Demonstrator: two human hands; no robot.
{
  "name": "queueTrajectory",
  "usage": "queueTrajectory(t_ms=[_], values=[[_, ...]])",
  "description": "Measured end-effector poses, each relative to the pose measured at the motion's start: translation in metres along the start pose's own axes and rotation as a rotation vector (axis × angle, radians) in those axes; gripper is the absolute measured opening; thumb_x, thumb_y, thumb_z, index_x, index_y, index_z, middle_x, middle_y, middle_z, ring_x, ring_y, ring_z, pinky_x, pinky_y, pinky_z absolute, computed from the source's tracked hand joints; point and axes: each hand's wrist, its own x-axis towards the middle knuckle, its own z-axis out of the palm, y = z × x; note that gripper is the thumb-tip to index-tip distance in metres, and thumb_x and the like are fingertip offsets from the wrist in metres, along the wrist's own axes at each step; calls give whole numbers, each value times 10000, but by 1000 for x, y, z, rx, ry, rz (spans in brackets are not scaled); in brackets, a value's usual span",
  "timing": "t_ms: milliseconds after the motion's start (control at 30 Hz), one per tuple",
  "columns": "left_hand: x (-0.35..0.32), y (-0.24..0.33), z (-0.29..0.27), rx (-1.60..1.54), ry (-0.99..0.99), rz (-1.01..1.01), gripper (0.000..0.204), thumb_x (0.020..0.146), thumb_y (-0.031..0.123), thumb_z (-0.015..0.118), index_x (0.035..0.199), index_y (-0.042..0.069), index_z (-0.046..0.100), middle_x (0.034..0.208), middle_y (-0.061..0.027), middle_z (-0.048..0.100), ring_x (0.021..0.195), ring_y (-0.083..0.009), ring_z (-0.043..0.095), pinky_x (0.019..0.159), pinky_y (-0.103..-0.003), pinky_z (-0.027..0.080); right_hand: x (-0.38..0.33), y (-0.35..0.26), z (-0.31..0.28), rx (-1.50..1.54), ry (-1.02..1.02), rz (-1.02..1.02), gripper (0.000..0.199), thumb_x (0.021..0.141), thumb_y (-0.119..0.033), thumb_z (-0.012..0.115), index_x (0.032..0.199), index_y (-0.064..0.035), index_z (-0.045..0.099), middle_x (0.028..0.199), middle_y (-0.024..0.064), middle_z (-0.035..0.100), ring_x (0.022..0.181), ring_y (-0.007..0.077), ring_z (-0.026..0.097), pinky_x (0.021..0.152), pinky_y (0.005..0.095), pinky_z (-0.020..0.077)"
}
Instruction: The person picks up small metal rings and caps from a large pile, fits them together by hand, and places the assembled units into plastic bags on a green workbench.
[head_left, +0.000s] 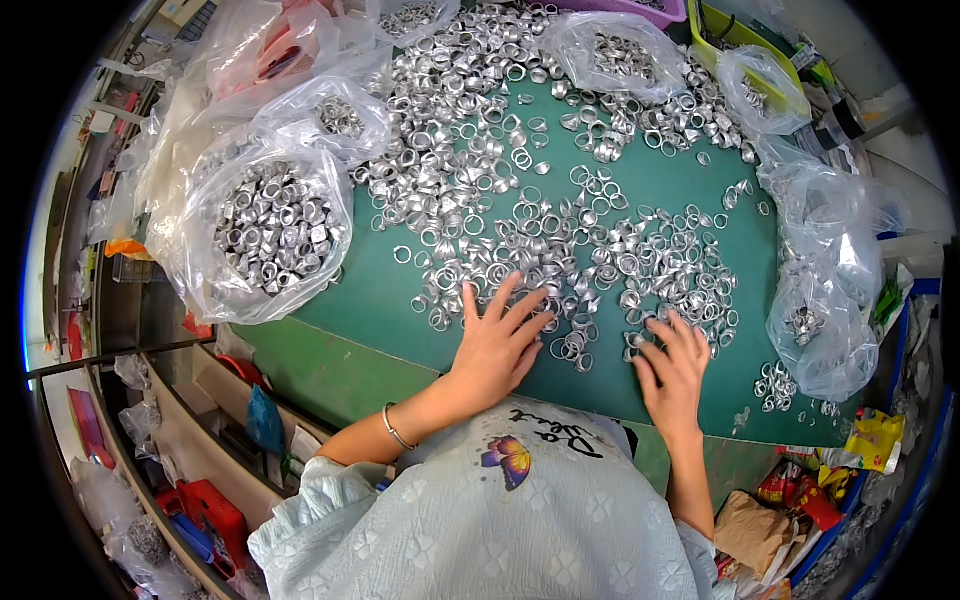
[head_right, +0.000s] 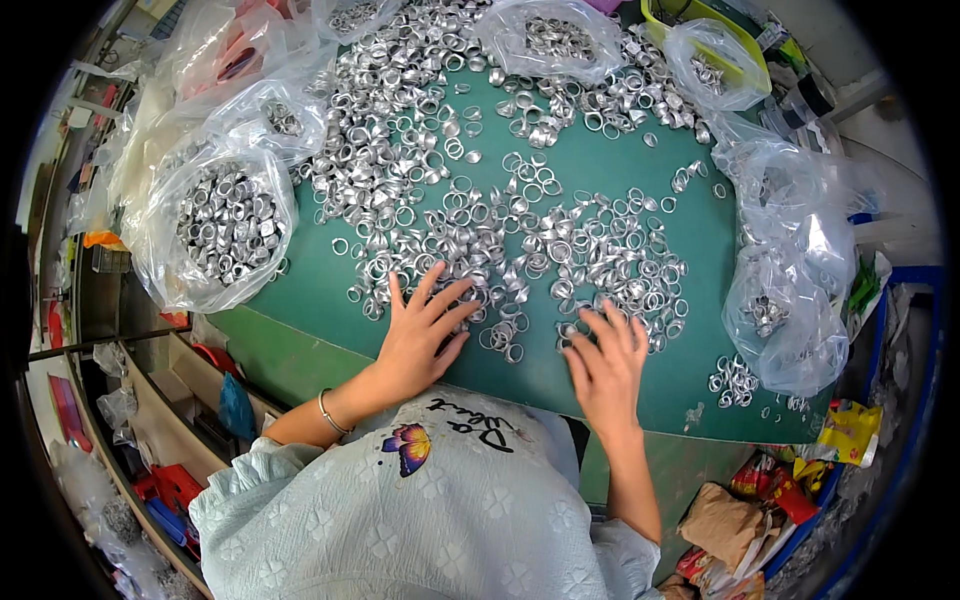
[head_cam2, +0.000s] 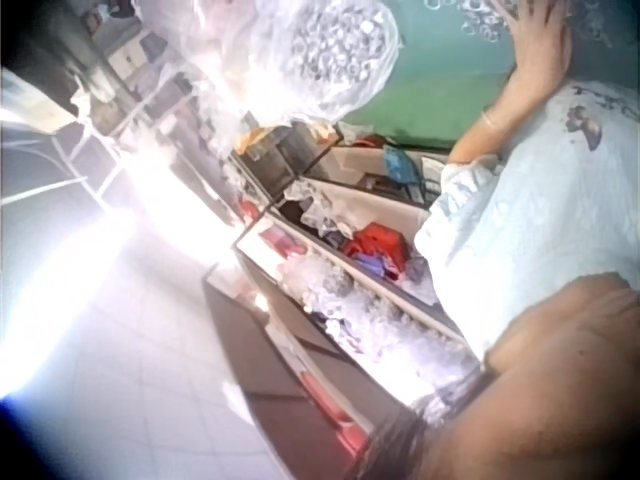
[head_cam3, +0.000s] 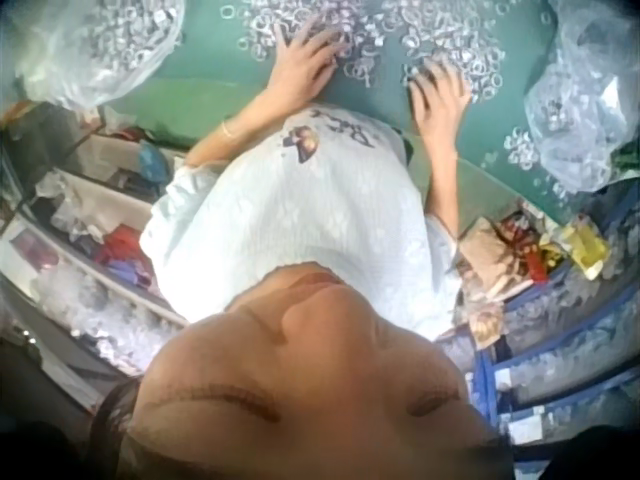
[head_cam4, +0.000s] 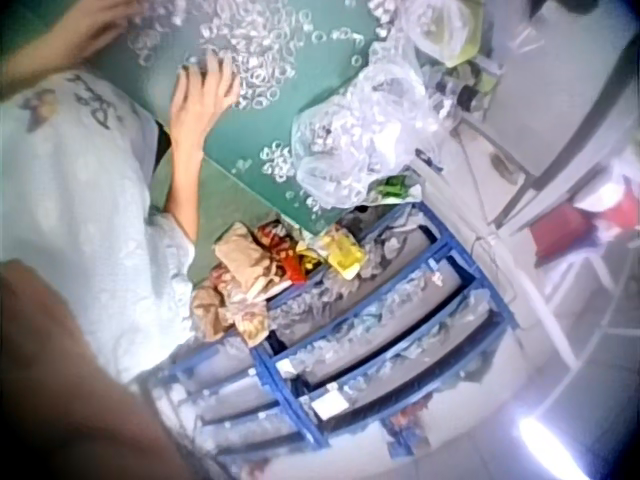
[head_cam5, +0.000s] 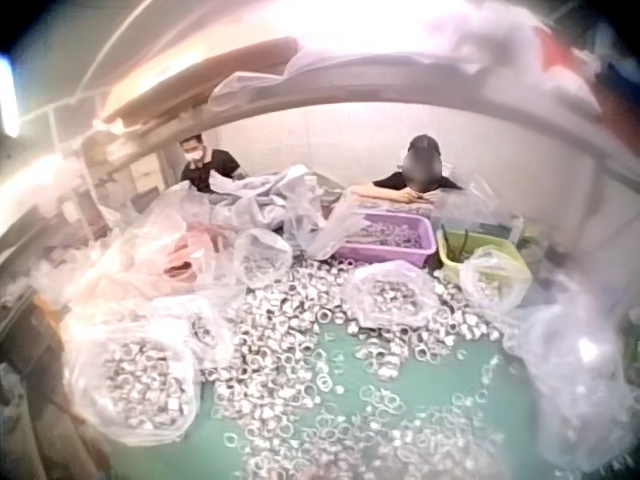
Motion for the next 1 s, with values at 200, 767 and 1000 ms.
queueTrajectory(t_ms=[200, 767, 1000], values=[[19, 5, 9, 54, 62, -77, 396, 807, 149, 658, 1184, 91, 554, 1355, -57, 431, 1346, -346, 260, 1005, -716, 125, 33, -4, 6, 54, 249, 198, 363, 803, -95, 657, 1143, 5, 575, 1231, 126, 558, 1215, 339, 457, 1012, 419, 303], [-5, -27, -6, 157, 246, -379, 505, 813, 232, 668, 1260, 50, 517, 1383, -161, 380, 1312, -453, 254, 1010, -650, 217, 19, 7, -5, 46, -193, -20, 367, 757, -170, 710, 1085, -35, 615, 1320, 83, 495, 1287, 278, 397, 1058, 473, 271], [4, -2, 8, 45, 143, -79, 571, 786, 200, 668, 1296, 31, 473, 1398, -149, 372, 1301, -428, 289, 1047, -577, 254, 60, -26, 15, 50, -124, -65, 535, 767, -218, 709, 1234, -40, 518, 1378, 111, 435, 1325, 324, 329, 1063, 492, 254]])
